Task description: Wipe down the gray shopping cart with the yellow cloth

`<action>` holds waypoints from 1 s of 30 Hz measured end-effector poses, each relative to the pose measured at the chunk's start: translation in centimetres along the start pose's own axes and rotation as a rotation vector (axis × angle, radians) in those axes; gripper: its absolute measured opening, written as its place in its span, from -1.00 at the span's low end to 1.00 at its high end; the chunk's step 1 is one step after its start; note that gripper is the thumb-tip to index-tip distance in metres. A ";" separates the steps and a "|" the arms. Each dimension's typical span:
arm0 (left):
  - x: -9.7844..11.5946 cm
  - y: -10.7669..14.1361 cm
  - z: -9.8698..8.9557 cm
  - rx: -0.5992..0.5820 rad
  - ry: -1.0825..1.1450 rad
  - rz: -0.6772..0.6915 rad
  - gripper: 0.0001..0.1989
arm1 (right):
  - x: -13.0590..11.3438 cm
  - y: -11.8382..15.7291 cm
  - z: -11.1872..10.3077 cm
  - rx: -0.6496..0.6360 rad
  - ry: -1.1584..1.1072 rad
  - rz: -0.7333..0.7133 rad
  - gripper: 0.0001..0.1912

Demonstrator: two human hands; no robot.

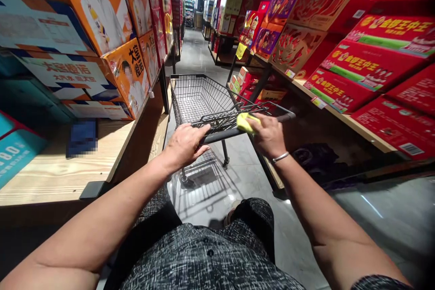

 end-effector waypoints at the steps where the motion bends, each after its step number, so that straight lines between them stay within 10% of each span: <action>1: -0.5 0.0 0.0 -0.003 -0.001 0.018 -0.50 | 2.2 -0.4 0.3 -0.046 0.037 0.062 -0.48; 5: -1.8 -0.3 -0.2 -0.012 0.001 0.031 -0.62 | 8.8 -1.6 1.1 -0.209 0.120 0.254 -0.53; 9: -2.1 -0.5 -1.0 -0.073 -0.005 -0.008 -0.62 | 9.4 -3.2 1.5 -0.284 0.145 0.284 -0.66; 16: -4.2 0.3 -2.5 -0.026 -0.133 -0.197 -0.66 | 4.1 -4.9 1.1 -0.306 0.232 0.138 -0.65; 25: -4.4 -1.1 -0.6 -0.090 -0.222 -0.291 -0.19 | -6.2 -4.7 -2.9 -0.287 0.202 0.063 -0.61; 30: -3.6 -1.9 -0.5 -0.087 -0.159 -0.315 -0.38 | -8.9 -4.8 -3.6 -0.301 0.253 -0.085 -0.55</action>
Point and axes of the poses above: each hand's wrist, its own y-axis away from the middle knuckle, its own z-axis out of the palm, x = y × z, the point moved 3 cm from there along -y, towards the middle knuckle, and after that the axes turned 7 degrees about y, right-handed, at the moved point
